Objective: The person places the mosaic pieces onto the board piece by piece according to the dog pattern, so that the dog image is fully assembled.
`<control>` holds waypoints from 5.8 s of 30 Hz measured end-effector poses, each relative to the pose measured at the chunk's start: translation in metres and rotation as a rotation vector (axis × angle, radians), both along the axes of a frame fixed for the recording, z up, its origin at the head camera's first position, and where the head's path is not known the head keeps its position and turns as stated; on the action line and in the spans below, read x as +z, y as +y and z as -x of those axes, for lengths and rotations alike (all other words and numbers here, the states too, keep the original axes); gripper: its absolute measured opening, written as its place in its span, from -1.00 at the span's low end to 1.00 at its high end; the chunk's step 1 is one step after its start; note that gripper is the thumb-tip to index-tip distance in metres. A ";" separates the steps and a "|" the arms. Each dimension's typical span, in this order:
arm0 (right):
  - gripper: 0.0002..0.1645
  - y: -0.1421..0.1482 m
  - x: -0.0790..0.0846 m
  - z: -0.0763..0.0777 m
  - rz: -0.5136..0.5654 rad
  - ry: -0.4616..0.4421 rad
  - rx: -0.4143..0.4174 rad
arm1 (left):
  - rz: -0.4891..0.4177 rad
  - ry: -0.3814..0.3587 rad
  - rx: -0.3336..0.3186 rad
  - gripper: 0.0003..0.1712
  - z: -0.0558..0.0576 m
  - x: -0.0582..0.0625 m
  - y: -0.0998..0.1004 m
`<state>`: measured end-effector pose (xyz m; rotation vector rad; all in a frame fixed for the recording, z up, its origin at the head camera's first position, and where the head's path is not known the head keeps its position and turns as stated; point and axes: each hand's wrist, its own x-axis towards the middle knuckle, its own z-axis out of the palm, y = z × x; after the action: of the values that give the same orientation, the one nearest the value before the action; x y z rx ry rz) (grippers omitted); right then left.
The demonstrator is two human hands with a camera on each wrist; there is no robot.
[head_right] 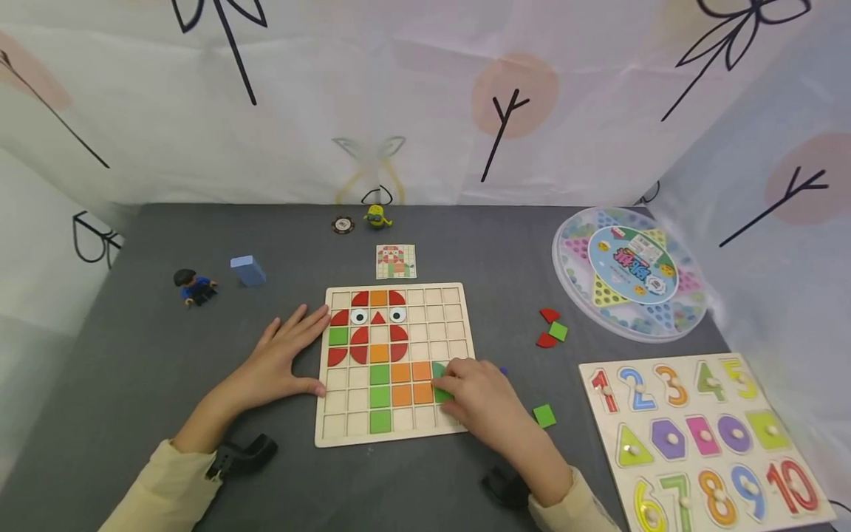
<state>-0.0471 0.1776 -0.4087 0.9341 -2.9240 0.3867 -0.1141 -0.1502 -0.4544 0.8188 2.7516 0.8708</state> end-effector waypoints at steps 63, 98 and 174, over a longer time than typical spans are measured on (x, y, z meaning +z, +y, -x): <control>-0.69 -0.006 0.000 -0.025 -0.026 -0.038 0.044 | -0.010 -0.002 -0.003 0.27 0.000 -0.001 -0.003; -0.55 0.117 0.029 0.083 -0.154 -0.376 -0.668 | 0.002 0.020 0.005 0.27 -0.002 -0.005 0.001; -0.93 -0.056 0.009 0.110 -0.254 -0.065 -0.173 | -0.005 -0.005 0.021 0.27 -0.004 -0.002 0.001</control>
<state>-0.1568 0.1221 -0.3997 0.6926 -3.1350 0.0377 -0.1098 -0.1492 -0.4569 0.7890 2.7592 0.8832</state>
